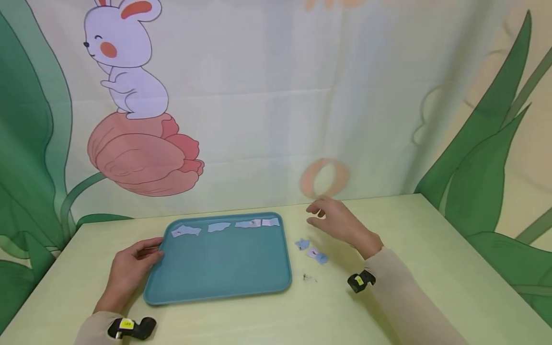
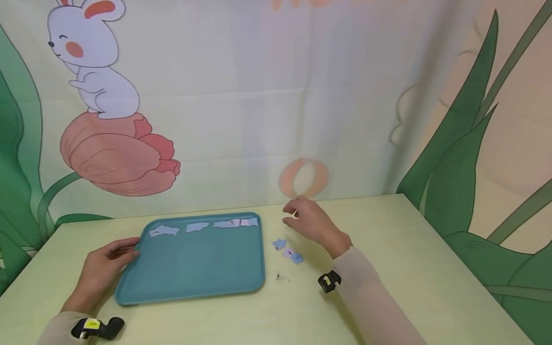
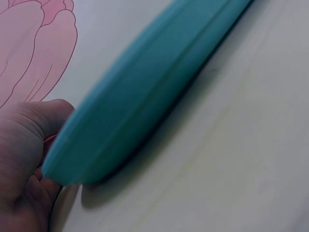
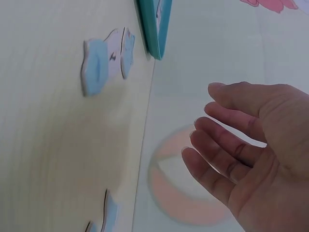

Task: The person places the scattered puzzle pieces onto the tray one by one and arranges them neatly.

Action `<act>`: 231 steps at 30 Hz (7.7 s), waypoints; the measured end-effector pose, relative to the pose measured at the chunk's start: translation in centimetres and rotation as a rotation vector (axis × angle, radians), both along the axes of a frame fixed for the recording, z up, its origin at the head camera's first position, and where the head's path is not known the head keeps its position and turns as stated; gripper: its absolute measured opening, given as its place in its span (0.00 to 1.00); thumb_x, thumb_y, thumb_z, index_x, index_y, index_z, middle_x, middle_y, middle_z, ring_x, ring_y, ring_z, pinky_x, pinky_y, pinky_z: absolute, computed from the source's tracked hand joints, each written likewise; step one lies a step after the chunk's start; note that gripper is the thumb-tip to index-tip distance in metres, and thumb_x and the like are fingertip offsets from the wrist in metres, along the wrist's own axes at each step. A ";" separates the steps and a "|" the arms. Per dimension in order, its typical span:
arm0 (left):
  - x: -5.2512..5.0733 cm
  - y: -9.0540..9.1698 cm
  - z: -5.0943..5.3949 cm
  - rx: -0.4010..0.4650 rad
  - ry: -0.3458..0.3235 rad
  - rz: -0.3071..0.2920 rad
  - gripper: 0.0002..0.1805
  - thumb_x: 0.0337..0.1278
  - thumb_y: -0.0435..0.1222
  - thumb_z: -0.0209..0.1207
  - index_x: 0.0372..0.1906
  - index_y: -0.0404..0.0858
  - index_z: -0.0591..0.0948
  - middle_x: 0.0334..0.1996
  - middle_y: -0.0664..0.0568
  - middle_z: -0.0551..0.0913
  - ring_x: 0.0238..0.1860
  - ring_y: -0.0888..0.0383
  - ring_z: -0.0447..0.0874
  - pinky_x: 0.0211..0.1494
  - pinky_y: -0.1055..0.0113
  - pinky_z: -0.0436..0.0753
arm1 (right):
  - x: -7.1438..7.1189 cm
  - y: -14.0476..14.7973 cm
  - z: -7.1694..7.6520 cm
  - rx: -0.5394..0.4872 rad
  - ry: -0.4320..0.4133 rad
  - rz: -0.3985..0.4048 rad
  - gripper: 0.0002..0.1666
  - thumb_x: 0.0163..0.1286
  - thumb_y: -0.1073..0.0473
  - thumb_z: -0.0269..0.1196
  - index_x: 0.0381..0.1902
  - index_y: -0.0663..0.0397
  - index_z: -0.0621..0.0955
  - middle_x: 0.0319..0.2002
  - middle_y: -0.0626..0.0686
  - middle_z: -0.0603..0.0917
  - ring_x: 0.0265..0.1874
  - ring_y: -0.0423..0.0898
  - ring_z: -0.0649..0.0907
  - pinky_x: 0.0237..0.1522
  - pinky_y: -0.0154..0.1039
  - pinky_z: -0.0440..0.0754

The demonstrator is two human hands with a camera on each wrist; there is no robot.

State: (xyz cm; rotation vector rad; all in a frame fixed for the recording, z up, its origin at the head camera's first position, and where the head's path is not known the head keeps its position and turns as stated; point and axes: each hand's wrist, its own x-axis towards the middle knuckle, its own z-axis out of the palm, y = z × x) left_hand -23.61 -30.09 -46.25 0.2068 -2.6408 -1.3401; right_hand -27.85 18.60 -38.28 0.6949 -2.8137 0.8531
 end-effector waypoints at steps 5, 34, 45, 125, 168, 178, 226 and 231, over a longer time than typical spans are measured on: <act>0.0 -0.3 0.0 0.003 -0.001 0.001 0.25 0.74 0.33 0.65 0.70 0.30 0.79 0.63 0.33 0.81 0.61 0.40 0.81 0.42 0.86 0.76 | 1.0 1.8 -0.3 -0.043 -0.027 -0.028 0.15 0.75 0.61 0.68 0.54 0.65 0.86 0.52 0.60 0.85 0.49 0.56 0.84 0.54 0.54 0.83; 0.0 0.1 -0.1 -0.007 -0.008 0.017 0.24 0.74 0.32 0.63 0.70 0.30 0.78 0.63 0.33 0.81 0.60 0.40 0.81 0.41 0.86 0.77 | 1.1 8.3 -2.2 -0.040 -0.173 -0.153 0.18 0.74 0.62 0.68 0.56 0.70 0.83 0.54 0.65 0.85 0.53 0.62 0.82 0.56 0.59 0.82; 0.0 0.0 -0.2 0.004 -0.016 0.022 0.24 0.74 0.32 0.63 0.71 0.30 0.78 0.63 0.33 0.81 0.60 0.40 0.80 0.41 0.86 0.76 | 0.0 8.7 -4.0 0.000 -0.182 -0.142 0.19 0.68 0.65 0.73 0.54 0.70 0.84 0.48 0.61 0.86 0.47 0.57 0.84 0.51 0.55 0.84; 0.2 -0.1 -0.1 -0.002 -0.003 0.001 0.24 0.75 0.33 0.63 0.71 0.30 0.78 0.63 0.33 0.81 0.61 0.41 0.80 0.42 0.87 0.75 | -0.4 8.9 -3.9 0.049 -0.183 -0.091 0.14 0.65 0.59 0.76 0.42 0.63 0.86 0.40 0.54 0.83 0.40 0.51 0.81 0.49 0.50 0.82; 0.2 -0.2 0.0 -0.027 0.009 0.002 0.24 0.74 0.32 0.63 0.70 0.30 0.79 0.62 0.34 0.82 0.60 0.40 0.82 0.48 0.78 0.82 | -0.3 -5.1 -0.7 -0.077 0.014 0.239 0.13 0.70 0.59 0.74 0.49 0.58 0.86 0.45 0.50 0.83 0.47 0.56 0.85 0.54 0.53 0.85; 0.1 0.0 -0.1 -0.028 0.017 0.002 0.24 0.74 0.32 0.63 0.70 0.30 0.79 0.61 0.34 0.83 0.59 0.41 0.83 0.50 0.75 0.84 | -1.2 -9.9 -0.3 -0.062 -0.027 0.286 0.14 0.70 0.57 0.74 0.50 0.58 0.87 0.46 0.49 0.83 0.47 0.48 0.84 0.54 0.45 0.84; 0.3 -0.3 0.3 0.004 0.011 -0.009 0.24 0.75 0.33 0.63 0.70 0.31 0.79 0.63 0.34 0.82 0.61 0.41 0.83 0.49 0.78 0.83 | -2.5 -27.4 -2.5 -0.010 -0.123 0.322 0.15 0.71 0.53 0.74 0.50 0.55 0.88 0.41 0.44 0.85 0.40 0.35 0.81 0.45 0.23 0.78; 0.2 -0.4 0.2 0.020 0.028 -0.013 0.23 0.75 0.31 0.62 0.70 0.30 0.79 0.62 0.34 0.83 0.60 0.41 0.83 0.48 0.81 0.81 | -2.5 -28.1 -2.5 -0.010 -0.139 0.322 0.15 0.71 0.54 0.75 0.50 0.55 0.89 0.40 0.44 0.86 0.39 0.35 0.80 0.44 0.24 0.78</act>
